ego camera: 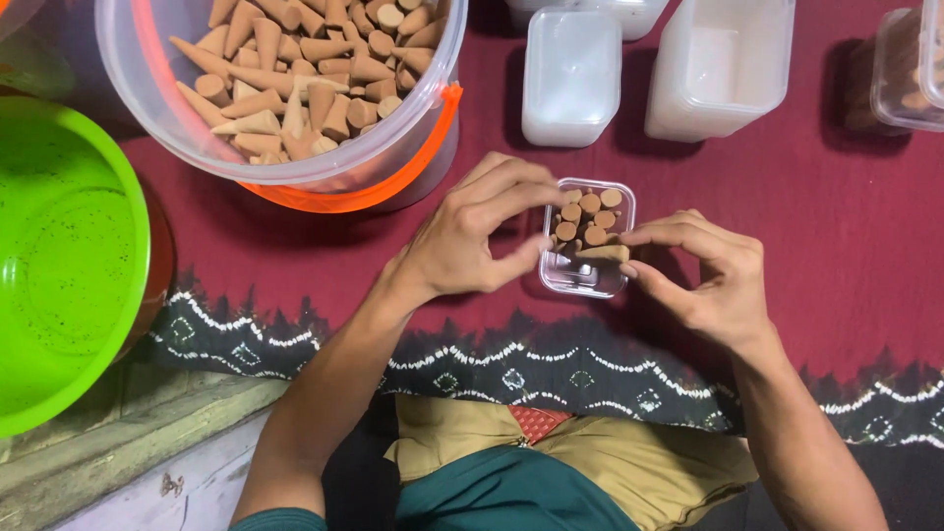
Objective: Packing incense cones from a large bucket into small plastic containers for retail.
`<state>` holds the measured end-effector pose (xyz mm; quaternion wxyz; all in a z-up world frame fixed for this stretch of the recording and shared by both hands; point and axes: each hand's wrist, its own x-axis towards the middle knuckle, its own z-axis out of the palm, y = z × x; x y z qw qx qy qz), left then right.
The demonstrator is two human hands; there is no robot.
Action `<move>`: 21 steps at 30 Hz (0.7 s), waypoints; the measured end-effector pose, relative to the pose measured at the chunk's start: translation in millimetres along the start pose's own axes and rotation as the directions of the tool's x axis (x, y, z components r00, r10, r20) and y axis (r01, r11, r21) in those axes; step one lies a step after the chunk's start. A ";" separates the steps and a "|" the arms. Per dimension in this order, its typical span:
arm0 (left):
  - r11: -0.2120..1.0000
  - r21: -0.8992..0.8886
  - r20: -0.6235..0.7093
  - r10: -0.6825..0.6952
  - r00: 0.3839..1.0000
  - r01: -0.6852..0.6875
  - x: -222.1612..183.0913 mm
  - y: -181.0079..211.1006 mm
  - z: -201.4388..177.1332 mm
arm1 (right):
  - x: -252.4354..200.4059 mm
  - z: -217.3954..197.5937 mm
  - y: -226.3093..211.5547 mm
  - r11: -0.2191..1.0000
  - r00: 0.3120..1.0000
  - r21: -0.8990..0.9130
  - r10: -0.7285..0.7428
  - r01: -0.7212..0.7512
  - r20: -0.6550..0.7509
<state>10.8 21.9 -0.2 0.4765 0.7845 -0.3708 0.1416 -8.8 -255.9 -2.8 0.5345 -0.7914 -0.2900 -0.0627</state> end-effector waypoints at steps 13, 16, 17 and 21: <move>0.986 0.073 0.374 -0.166 0.912 0.150 -7.1 -4.1 6.5 | 24.3 8.5 -27.0 0.918 0.960 -0.380 -0.006 0.116 0.279; 0.985 0.077 0.342 -0.172 0.924 0.154 -6.2 -2.9 7.4 | 32.6 8.8 -28.7 0.911 0.946 -0.380 -0.034 0.162 0.322; 0.986 0.078 0.334 -0.166 0.928 0.148 -6.3 -3.0 7.8 | 34.4 8.7 -28.9 0.918 0.941 -0.368 -0.014 0.146 0.338; 0.985 0.089 0.324 -0.167 0.931 0.146 -5.3 -2.6 7.7 | 37.1 8.8 -27.9 0.932 0.935 -0.348 0.028 0.103 0.353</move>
